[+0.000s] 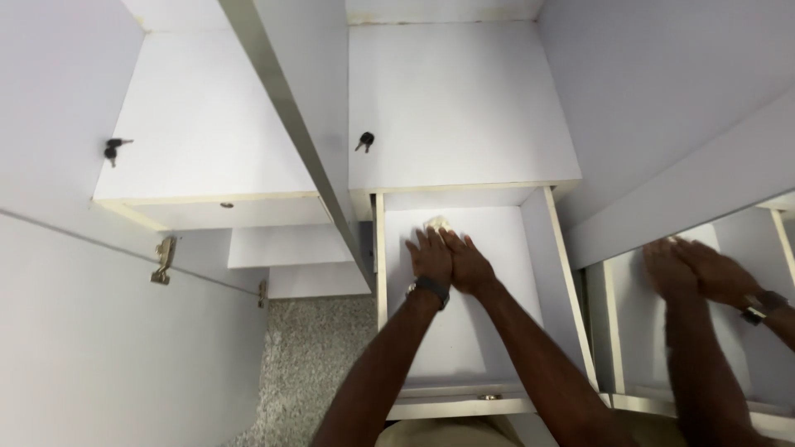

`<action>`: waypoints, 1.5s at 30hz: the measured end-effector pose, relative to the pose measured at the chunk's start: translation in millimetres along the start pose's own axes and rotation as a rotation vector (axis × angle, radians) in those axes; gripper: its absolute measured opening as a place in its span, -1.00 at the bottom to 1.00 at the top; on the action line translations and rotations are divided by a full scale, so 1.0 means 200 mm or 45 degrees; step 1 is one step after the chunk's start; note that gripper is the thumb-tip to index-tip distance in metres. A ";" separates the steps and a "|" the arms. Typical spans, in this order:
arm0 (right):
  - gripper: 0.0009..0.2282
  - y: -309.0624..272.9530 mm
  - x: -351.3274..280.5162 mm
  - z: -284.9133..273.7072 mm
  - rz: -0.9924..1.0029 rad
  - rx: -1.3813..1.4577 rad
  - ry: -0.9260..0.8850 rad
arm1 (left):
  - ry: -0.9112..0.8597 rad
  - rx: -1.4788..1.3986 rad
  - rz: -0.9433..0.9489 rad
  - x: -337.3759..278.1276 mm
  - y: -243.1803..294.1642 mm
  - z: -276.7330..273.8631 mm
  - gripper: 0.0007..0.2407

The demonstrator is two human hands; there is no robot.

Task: The person cleans the interior of a white cabinet and its drawer using a white cloth. They wipe the bottom shelf, the sides, and the inside of the drawer, then close the drawer and continue wiping the cabinet surfaces.

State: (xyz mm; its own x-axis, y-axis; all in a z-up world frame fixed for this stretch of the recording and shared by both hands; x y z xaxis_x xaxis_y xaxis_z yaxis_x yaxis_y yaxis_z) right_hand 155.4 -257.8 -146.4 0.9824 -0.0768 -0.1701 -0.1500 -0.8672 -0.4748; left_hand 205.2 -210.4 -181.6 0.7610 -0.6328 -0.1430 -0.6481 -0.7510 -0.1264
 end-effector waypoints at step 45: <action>-0.47 0.25 -0.44 -0.29 0.632 0.162 -0.056 | 0.142 -0.375 0.661 -0.25 0.33 -0.31 -0.61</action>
State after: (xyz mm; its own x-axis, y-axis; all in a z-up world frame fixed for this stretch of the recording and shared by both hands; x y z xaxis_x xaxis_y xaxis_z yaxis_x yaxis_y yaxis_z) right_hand 67.3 -322.9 -104.4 0.7844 -0.4410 -0.4362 -0.6120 -0.6647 -0.4286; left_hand 125.5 -240.5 -122.6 0.3562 -0.9344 -0.0079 -0.9127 -0.3498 0.2114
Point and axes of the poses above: each hand's wrist, its own x-axis towards the middle knuckle, its own z-axis out of the palm, y = z × x, the point moved 7 cm from there along x, towards the middle knuckle, and after that the axes turned 10 degrees about x, right-handed, at the moved point
